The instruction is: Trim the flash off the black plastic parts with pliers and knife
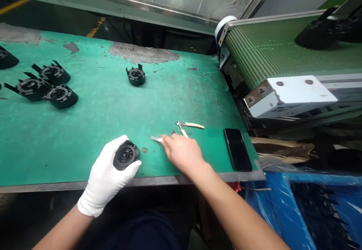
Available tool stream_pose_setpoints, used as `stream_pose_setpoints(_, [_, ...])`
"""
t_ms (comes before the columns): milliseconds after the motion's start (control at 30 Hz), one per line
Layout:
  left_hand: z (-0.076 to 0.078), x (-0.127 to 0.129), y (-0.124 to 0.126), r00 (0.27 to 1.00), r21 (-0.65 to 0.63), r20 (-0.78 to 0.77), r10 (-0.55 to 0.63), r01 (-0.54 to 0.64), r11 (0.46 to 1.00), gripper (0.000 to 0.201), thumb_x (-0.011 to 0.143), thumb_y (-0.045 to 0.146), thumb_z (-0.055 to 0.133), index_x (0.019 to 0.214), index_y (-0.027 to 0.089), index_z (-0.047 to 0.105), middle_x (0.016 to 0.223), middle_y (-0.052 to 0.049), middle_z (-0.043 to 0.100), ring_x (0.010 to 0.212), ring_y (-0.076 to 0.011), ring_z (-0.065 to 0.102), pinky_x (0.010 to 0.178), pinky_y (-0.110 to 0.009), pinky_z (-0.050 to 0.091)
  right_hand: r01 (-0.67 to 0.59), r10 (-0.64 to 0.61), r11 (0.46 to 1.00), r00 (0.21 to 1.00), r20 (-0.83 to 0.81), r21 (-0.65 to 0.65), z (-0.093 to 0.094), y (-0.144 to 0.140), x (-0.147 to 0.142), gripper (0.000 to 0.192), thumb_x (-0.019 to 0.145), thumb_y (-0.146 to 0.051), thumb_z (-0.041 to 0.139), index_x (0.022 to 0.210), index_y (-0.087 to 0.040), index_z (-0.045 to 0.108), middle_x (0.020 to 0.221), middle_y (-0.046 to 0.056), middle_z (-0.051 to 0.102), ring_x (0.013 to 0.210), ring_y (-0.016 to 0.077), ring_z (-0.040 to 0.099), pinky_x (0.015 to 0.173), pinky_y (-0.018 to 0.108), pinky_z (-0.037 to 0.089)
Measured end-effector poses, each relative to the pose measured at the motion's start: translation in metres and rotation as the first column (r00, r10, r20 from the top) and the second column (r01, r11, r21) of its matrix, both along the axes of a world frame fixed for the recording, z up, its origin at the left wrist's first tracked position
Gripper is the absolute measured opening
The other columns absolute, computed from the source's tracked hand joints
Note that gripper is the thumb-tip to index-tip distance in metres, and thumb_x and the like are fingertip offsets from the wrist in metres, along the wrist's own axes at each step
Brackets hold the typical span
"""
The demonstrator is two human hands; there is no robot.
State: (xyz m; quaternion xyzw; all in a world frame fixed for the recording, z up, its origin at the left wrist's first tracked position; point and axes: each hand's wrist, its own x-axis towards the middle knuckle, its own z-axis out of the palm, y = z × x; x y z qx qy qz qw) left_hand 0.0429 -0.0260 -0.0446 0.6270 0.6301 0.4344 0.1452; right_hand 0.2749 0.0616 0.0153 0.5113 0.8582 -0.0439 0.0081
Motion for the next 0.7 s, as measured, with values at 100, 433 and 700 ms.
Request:
stream_pose_setpoints(100, [-0.001,0.001,0.001,1.0,0.002,-0.009,0.01,-0.01,1.0,0.073,0.078,0.047,0.077,0.141,0.023,0.047,0.138,-0.007,0.057,0.129,-0.0247,0.055,0.115,-0.042,0.045,0.11,-0.112,0.994,0.977,-0.183,-0.024,0.001,0.006,0.006,0.039,0.105,-0.044,0.037,0.127,-0.031,0.066,0.114,0.005,0.073,0.102,0.0235,0.067,0.081,0.035,0.049])
stream_pose_setpoints(433, [0.045,-0.03,-0.012,0.823,-0.386,0.565,-0.065,0.333,0.861,0.05,0.092,0.058,0.056,0.135,0.032,0.057,0.132,-0.004,0.064,0.12,-0.0247,0.064,0.107,-0.042,0.054,-0.335,-0.357,0.768,0.485,-0.798,-0.547,-0.02,-0.095,-0.048,0.061,0.081,-0.043,0.077,0.138,-0.031,0.057,0.092,-0.001,0.057,0.066,0.0099,0.043,0.061,0.024,0.038])
stream_pose_setpoints(700, [0.008,-0.02,-0.074,0.986,-0.239,0.166,0.031,0.01,0.971,0.036,0.099,0.049,0.047,0.129,0.035,0.06,0.134,0.0,0.062,0.126,-0.0248,0.057,0.113,-0.049,0.048,-0.261,-0.738,0.629,0.095,-0.668,-0.732,-0.055,-0.16,-0.078,0.043,0.087,-0.055,0.068,0.109,-0.018,0.061,0.075,-0.005,0.039,0.069,0.0106,0.034,0.064,0.026,0.03])
